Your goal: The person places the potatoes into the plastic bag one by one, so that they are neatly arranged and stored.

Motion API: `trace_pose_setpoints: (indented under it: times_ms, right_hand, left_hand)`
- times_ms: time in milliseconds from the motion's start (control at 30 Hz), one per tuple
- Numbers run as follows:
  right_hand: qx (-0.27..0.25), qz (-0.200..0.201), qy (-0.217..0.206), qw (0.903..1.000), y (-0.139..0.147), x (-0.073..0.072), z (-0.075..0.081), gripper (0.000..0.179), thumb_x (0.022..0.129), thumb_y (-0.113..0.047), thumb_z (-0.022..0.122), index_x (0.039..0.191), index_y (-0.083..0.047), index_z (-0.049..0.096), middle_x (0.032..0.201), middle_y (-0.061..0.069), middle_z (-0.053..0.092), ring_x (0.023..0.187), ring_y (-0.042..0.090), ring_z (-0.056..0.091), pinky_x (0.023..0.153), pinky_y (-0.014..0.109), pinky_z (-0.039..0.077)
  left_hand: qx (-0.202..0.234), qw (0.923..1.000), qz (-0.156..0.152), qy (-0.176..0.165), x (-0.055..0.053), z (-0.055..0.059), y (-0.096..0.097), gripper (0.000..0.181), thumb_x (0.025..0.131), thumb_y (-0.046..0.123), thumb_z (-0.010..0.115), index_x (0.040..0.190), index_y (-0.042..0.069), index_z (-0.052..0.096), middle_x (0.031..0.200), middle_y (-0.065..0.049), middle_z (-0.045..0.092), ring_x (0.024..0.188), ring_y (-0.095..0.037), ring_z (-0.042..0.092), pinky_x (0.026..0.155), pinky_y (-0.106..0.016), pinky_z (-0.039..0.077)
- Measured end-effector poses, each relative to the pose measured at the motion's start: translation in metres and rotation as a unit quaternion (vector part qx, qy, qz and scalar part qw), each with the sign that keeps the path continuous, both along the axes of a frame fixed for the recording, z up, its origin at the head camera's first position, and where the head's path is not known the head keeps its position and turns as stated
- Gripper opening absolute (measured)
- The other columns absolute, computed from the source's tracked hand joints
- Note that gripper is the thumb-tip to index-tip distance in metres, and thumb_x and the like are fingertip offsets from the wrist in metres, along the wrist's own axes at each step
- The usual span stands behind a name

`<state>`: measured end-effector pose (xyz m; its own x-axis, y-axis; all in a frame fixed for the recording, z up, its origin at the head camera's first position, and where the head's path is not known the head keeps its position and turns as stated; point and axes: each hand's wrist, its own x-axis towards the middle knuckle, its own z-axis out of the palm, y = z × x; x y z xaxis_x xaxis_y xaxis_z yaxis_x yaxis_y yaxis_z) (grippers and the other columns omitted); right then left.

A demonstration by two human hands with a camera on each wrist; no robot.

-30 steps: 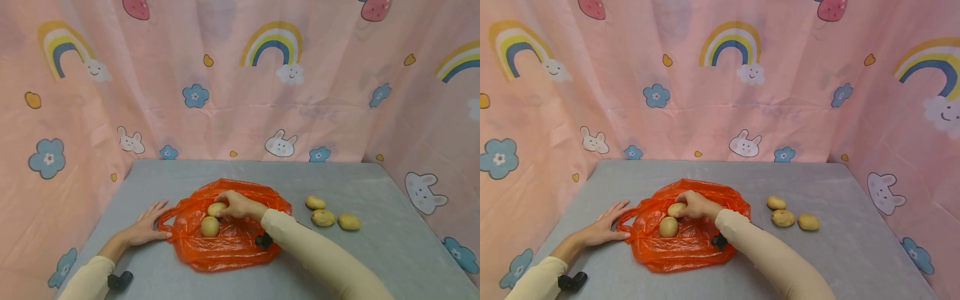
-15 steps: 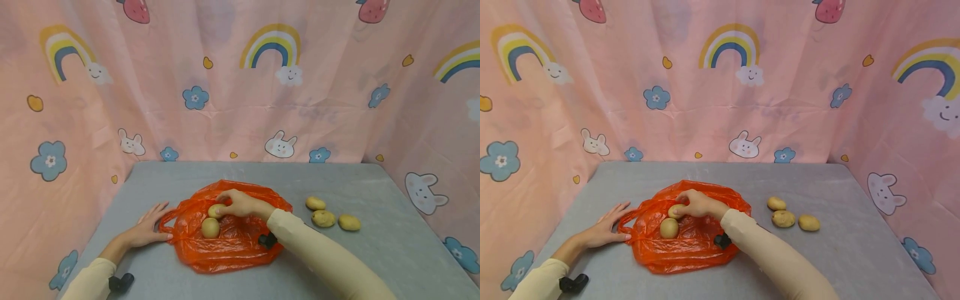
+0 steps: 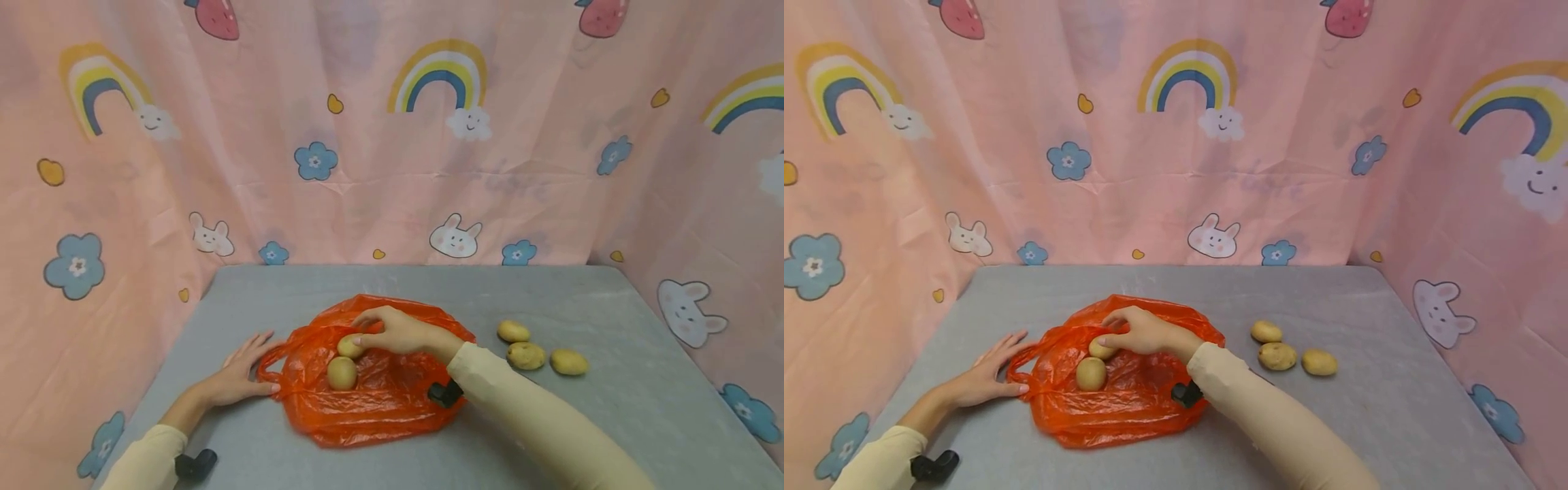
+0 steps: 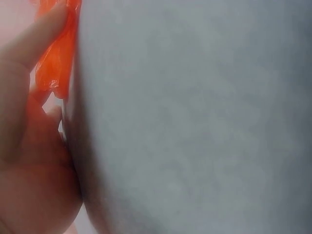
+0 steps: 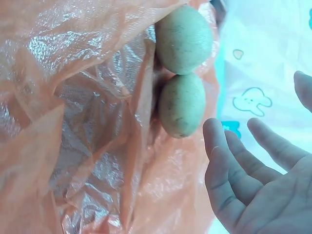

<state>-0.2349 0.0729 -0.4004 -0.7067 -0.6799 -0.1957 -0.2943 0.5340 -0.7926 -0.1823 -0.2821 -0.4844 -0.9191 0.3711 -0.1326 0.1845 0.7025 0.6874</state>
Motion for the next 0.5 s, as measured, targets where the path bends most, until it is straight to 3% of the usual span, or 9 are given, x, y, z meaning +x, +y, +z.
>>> trace_pose_setpoints:
  times_ms: [300, 500]
  right_hand:
    - [-0.030, -0.004, 0.005, 0.9995, 0.018, 0.008, 0.014, 0.047, 0.103, -0.031, 0.059, 0.142, -0.005, 0.055, 0.146, 0.017, 0.056, 0.129, 0.034, 0.059, 0.103, 0.044, 0.053]
    - [-0.051, -0.026, 0.042, 0.9974, 0.036, 0.012, 0.022, 0.043, 0.103, -0.031, 0.059, 0.139, -0.008, 0.058, 0.140, 0.017, 0.060, 0.124, 0.031, 0.060, 0.099, 0.043, 0.053]
  left_hand:
    - [-0.008, 1.0000, 0.002, 0.002, 0.001, -0.003, 0.000, 0.083, 0.085, 0.044, 0.077, 0.155, 0.019, 0.041, 0.169, -0.020, 0.013, 0.153, -0.054, -0.002, 0.110, -0.081, 0.000]
    - [-0.013, 0.9999, 0.006, -0.008, 0.001, -0.001, -0.001, 0.083, 0.084, 0.045, 0.077, 0.155, 0.021, 0.041, 0.170, -0.020, 0.012, 0.153, -0.054, -0.003, 0.110, -0.082, 0.000]
